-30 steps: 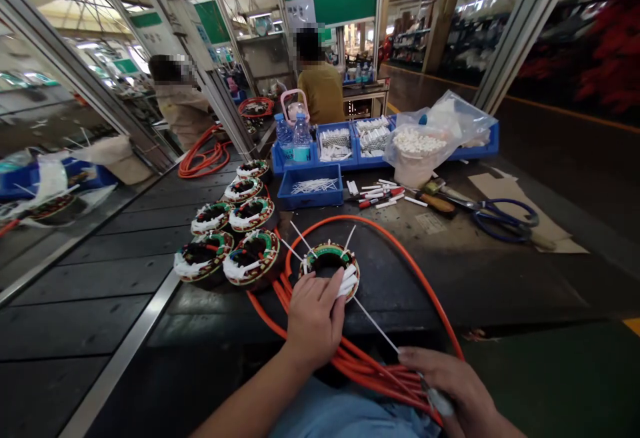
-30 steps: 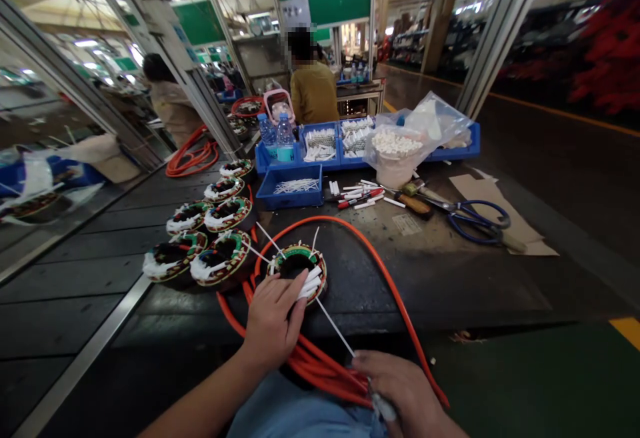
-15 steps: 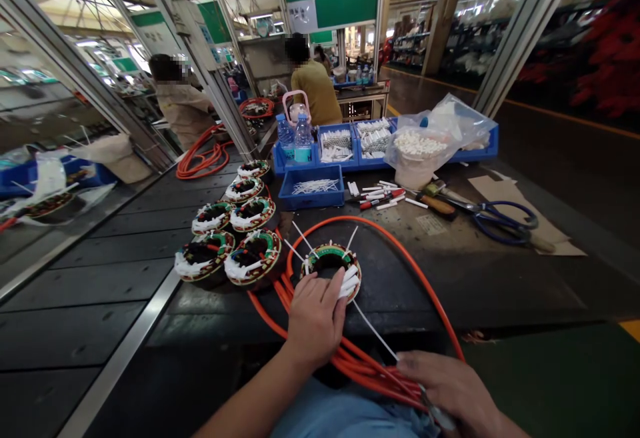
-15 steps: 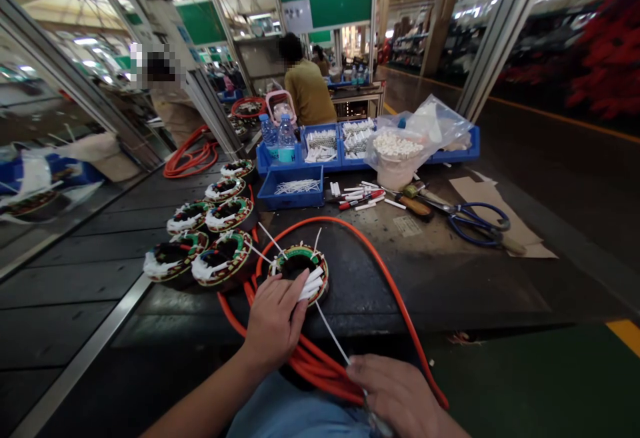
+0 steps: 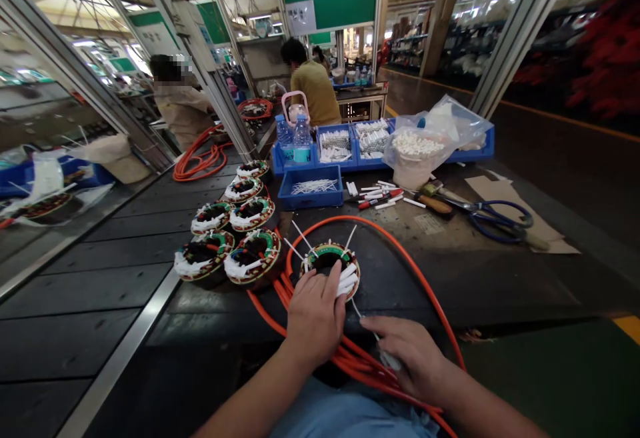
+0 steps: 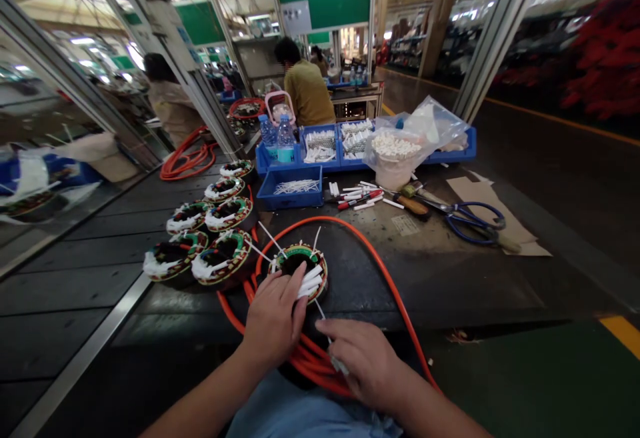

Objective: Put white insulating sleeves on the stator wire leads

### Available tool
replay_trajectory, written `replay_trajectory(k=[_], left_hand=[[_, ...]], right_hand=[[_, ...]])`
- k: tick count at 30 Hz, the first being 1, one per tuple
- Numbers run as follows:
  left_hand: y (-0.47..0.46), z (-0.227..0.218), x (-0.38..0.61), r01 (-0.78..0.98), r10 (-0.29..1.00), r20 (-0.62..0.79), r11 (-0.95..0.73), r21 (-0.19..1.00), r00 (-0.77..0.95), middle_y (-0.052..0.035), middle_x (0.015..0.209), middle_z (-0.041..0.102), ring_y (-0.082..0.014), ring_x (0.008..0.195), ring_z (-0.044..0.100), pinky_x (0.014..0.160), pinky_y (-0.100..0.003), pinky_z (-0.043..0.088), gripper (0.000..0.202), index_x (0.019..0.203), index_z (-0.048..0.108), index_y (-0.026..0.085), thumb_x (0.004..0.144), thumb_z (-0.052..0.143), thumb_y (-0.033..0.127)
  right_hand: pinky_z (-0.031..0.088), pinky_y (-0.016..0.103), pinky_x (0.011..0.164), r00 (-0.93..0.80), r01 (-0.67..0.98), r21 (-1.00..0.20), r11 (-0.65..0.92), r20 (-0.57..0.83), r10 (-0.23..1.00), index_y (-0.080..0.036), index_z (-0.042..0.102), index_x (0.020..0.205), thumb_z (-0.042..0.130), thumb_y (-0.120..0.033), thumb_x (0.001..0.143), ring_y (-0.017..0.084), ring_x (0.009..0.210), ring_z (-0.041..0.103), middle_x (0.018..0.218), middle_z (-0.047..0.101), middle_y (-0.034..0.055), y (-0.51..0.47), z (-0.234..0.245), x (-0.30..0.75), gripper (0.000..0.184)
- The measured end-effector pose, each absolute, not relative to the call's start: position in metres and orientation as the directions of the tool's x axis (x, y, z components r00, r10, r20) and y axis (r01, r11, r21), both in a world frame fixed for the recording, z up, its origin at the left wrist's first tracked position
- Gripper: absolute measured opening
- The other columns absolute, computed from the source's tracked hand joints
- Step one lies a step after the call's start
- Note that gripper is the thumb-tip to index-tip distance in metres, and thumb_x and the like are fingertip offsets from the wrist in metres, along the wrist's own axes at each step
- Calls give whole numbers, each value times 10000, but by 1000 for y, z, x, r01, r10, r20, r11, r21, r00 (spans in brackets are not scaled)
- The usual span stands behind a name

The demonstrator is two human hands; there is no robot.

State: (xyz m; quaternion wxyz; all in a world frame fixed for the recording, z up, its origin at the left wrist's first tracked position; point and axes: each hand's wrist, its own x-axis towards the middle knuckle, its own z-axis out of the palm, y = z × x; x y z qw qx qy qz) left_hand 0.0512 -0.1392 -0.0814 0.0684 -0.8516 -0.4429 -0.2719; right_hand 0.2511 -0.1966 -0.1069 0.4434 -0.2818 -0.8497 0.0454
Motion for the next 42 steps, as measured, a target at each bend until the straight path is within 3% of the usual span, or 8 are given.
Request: replay_trajectory(k=[8, 13, 16, 18, 22, 25, 28, 42], left_hand=[[-139, -83, 51, 791, 720, 515, -599, 122, 465, -85, 879, 610, -193, 836, 557, 919, -432, 426, 412, 1258, 449, 105, 860, 415, 208], [-137, -82, 51, 798, 729, 504, -591, 121, 464, -87, 844, 614, -197, 812, 559, 905, -443, 436, 412, 1254, 456, 94, 863, 414, 216], [-139, -80, 52, 792, 738, 490, -593, 143, 464, -97, 894, 632, -208, 843, 573, 914, -458, 428, 435, 1285, 423, 103, 866, 420, 220], [-141, -79, 53, 781, 752, 503, -586, 216, 425, -118, 1013, 634, -227, 949, 571, 936, -468, 410, 525, 1363, 303, 110, 866, 434, 215], [-143, -78, 55, 729, 818, 518, -512, 456, 251, -101, 1095, 642, -225, 1076, 540, 953, -464, 393, 716, 1427, 75, 123, 848, 490, 198], [-142, -78, 54, 699, 800, 532, -548, 458, 279, -56, 1093, 653, -203, 1033, 575, 964, -462, 372, 517, 1328, 366, 211, 833, 508, 163], [-140, -78, 53, 682, 758, 552, -609, 405, 349, -25, 1098, 657, -195, 1046, 575, 968, -445, 361, 324, 1130, 562, 247, 827, 514, 141], [-137, -80, 49, 666, 672, 622, -680, 307, 400, -42, 1109, 656, -194, 1051, 580, 944, -418, 395, 317, 1117, 590, 225, 821, 521, 136]], right_hand=[[516, 358, 868, -453, 326, -330, 886, 768, 453, -170, 430, 1079, 394, -129, 850, 212, 1117, 549, 1108, 630, 143, -203, -91, 267, 235], [497, 339, 886, -454, 357, -385, 851, 725, 518, -176, 438, 1050, 399, -70, 796, 192, 1134, 533, 1134, 615, 134, -195, -112, 260, 278], [489, 301, 878, -381, 366, -521, 771, 672, 635, -186, 493, 997, 399, -50, 769, 166, 1092, 558, 1136, 612, 111, -178, -119, 241, 282], [499, 286, 835, -259, 301, -703, 644, 590, 765, -192, 530, 951, 427, -72, 780, 154, 986, 602, 1047, 640, 87, -167, -119, 227, 233], [524, 270, 713, -76, -89, -979, 186, 193, 978, -193, 547, 829, 578, -213, 770, 136, 735, 625, 796, 640, 22, -153, -110, 209, 69], [532, 283, 703, -100, -336, -940, -64, -32, 994, -190, 514, 787, 720, -295, 658, 145, 703, 634, 758, 638, 2, -151, -104, 209, 264], [525, 287, 735, -112, -436, -889, -142, -103, 988, -192, 486, 780, 792, -296, 574, 149, 727, 645, 764, 642, -5, -153, -103, 212, 383], [517, 295, 753, -118, -485, -861, -154, -109, 987, -191, 470, 769, 780, -290, 588, 140, 723, 638, 765, 631, -13, -153, -107, 214, 372]])
